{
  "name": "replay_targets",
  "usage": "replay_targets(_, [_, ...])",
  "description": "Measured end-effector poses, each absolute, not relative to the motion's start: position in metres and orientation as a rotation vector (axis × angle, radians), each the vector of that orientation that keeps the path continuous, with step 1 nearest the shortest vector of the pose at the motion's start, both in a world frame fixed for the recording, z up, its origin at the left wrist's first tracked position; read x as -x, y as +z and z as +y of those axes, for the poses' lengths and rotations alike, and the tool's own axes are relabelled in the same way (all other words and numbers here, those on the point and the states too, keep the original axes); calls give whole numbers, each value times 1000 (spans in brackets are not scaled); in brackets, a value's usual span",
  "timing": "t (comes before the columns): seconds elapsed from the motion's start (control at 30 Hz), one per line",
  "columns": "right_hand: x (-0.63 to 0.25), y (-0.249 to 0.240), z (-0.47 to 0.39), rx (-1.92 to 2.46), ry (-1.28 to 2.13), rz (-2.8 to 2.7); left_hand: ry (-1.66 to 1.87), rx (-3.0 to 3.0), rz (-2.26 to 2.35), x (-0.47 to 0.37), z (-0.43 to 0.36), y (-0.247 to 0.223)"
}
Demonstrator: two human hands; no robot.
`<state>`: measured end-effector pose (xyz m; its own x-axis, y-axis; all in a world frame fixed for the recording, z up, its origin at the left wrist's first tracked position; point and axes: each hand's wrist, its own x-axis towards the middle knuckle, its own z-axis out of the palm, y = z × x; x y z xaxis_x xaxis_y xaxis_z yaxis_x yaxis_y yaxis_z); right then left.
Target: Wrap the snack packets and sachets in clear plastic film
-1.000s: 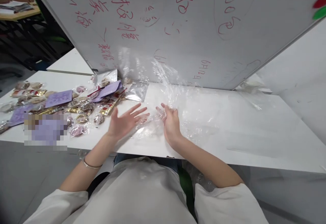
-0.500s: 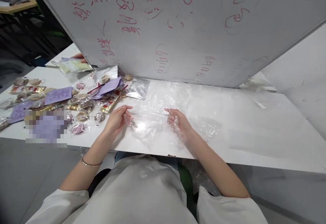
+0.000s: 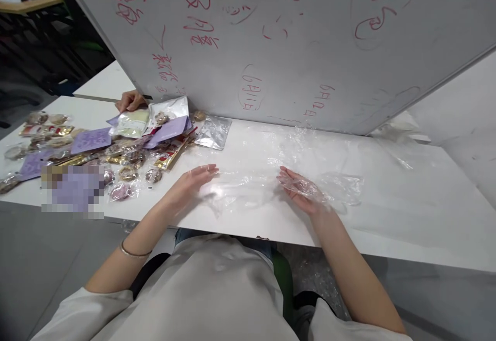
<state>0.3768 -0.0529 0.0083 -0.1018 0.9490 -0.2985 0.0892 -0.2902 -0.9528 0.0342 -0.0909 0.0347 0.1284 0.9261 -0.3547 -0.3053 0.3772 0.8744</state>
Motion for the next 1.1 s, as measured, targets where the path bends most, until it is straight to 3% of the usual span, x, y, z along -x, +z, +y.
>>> replay_targets(0.23, [-360, 28, -58, 1835, 1491, -1641, 869, -1090, 1646, -10, -88, 27])
replay_targets(0.3, [-368, 35, -67, 2044, 1230, -1818, 689, -1298, 1814, 2, -90, 27])
replay_targets(0.4, [-374, 53, -87, 2307, 541, -2023, 642, -1743, 2117, 7, -102, 34])
replay_targets(0.47, [-364, 63, -96, 2215, 109, -2108, 769, -2087, 2235, -3, -107, 39])
replay_targets(0.53, [-339, 64, -96, 1906, -86, -2176, 747, -2423, 2040, -20, -105, 38])
replay_targets(0.67, [-280, 27, -72, 1350, 152, -2503, 296, -2543, 1503, -52, -87, 10])
replay_targets(0.83, [-278, -20, -51, 1460, 289, -2629, 360, -2322, 1312, -44, -81, 1])
replay_targets(1.0, [-296, -20, -51, 1475, 271, -2611, 895, -2239, 1821, 3, -65, 40])
replay_targets(1.1, [-295, -20, -52, 1463, 288, -2605, 828, -2155, 2162, 33, -37, 52])
